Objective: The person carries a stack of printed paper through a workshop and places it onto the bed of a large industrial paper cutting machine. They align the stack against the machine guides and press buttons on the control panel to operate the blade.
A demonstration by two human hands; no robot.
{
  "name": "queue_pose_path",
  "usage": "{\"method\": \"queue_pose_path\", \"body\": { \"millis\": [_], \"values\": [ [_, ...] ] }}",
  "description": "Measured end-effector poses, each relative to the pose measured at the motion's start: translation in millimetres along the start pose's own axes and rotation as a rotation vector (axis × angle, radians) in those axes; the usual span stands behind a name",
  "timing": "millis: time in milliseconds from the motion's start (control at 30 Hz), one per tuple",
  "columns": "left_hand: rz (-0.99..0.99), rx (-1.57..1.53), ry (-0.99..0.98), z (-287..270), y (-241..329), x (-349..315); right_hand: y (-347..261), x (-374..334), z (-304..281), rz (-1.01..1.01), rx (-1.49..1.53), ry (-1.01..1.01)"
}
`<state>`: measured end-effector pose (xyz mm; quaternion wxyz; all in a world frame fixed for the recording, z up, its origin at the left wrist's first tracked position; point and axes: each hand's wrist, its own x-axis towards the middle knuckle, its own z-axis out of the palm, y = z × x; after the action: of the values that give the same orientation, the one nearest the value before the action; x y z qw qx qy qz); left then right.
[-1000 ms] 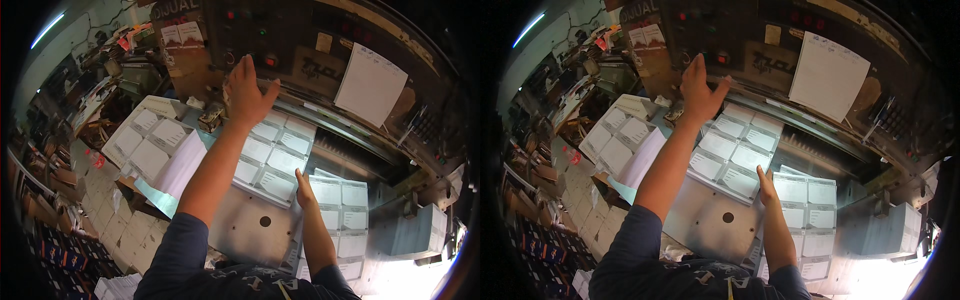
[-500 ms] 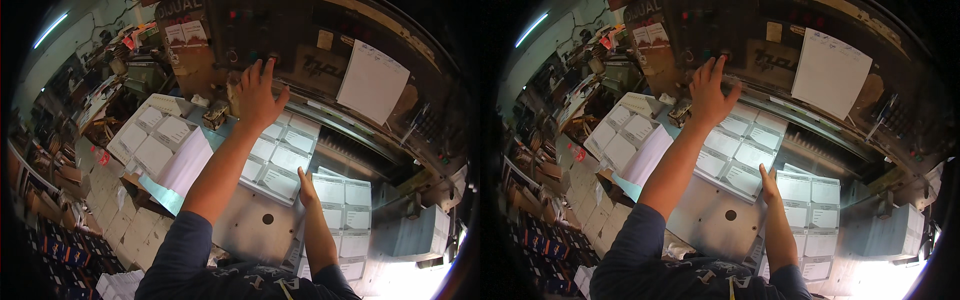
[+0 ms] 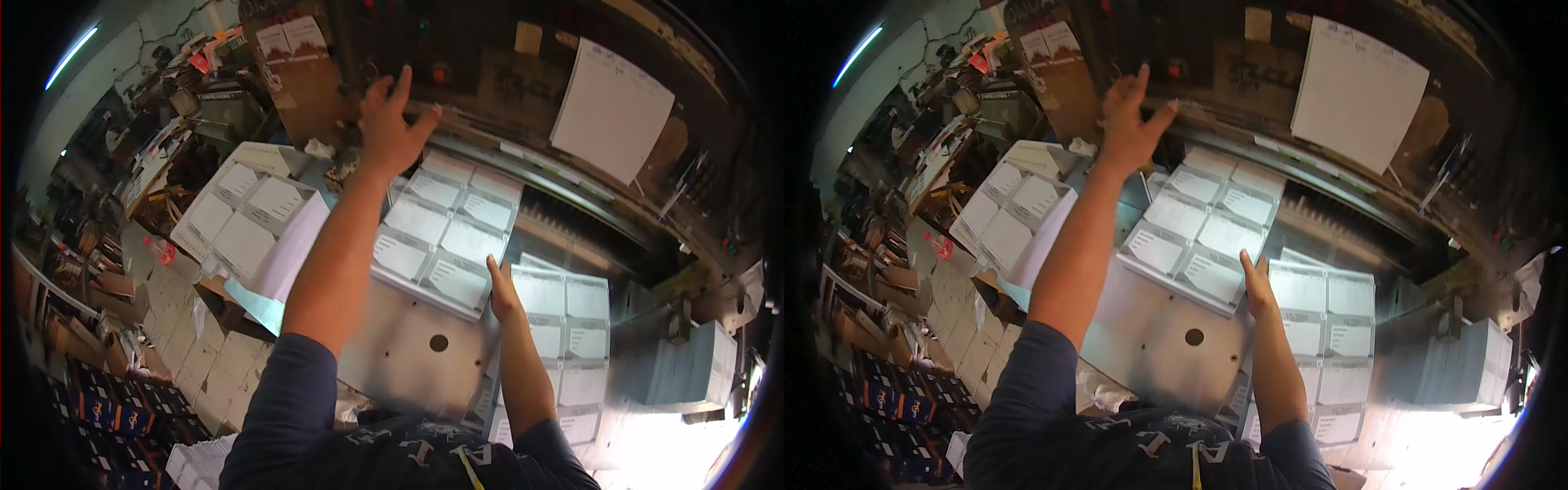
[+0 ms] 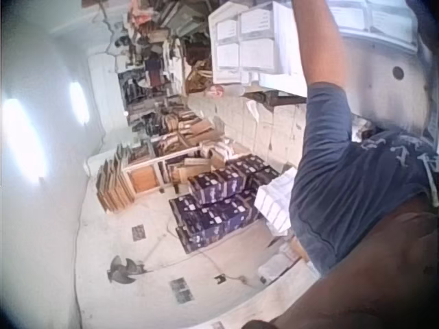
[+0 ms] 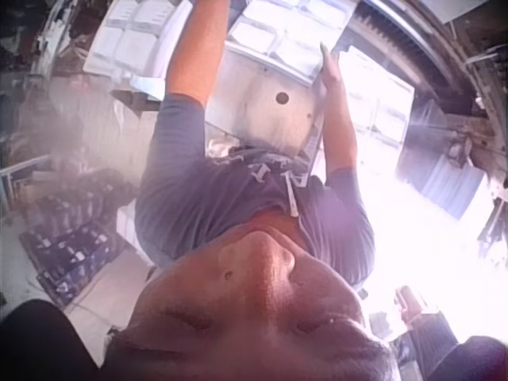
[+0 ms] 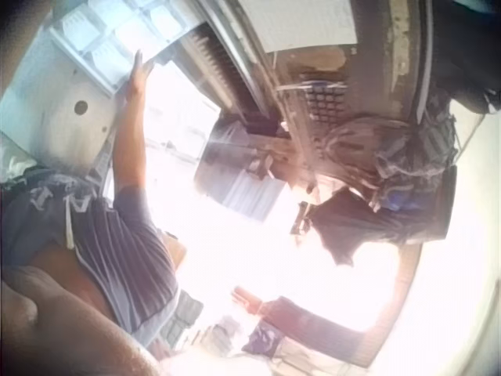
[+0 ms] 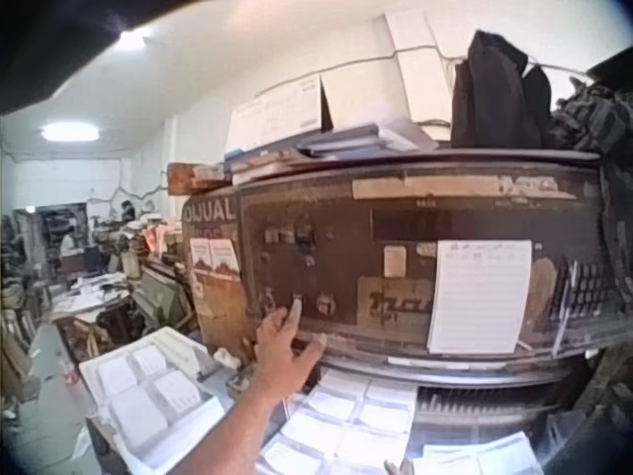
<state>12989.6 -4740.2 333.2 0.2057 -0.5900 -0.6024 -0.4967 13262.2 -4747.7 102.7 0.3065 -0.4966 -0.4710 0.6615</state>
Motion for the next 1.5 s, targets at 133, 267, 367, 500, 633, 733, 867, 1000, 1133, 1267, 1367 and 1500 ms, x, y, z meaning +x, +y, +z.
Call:
{"method": "queue_pose_path", "body": {
  "millis": [133, 267, 367, 500, 633, 733, 867, 1000, 1133, 1267, 1367, 1500],
  "values": [
    [-0.229, -0.506, 0.065, -25, 17, -69, 7, 1, -18, -0.046, -0.047, 0.031],
    [-1.192, -0.687, 0.146, -37, 15, -234, 8, -44, 5, -0.186, -0.494, -0.002],
    [-1.698, -0.947, 0.189, -9, 19, -289, 40, -57, 11, -0.308, -0.679, 0.075],
    [-1.651, -1.363, 0.173, 22, 6, -273, -9, -68, 34, -0.074, -0.576, 0.029],
    [-1.582, -1.39, 0.242, 33, 4, -269, 25, -47, 15, -0.15, -0.518, -0.037],
    [-1.611, -1.43, 0.271, 22, 11, -279, 7, -49, 4, 0.009, 0.187, -0.073],
    [-1.722, -1.415, 0.389, 40, 24, -274, 30, -30, -15, 0.031, 0.244, -0.141],
    [-1.603, -1.543, 0.31, 26, 4, -286, 38, -12, -18, 0.106, 0.127, -0.103],
    [-1.66, -1.302, 0.192, 12, 5, -297, -10, -54, -41, -0.128, 0.146, -0.05],
    [-1.494, -0.928, -0.041, -19, 61, -341, -22, -153, -174, -0.271, -0.162, 0.324],
    [-1.27, -1.066, -0.921, -50, 122, -375, 17, -242, -301, 0.178, -0.56, 0.636],
    [-1.667, -1.278, -1.219, -72, 197, -402, 83, -297, -349, 0.405, -0.483, 0.565]
  ]
}}
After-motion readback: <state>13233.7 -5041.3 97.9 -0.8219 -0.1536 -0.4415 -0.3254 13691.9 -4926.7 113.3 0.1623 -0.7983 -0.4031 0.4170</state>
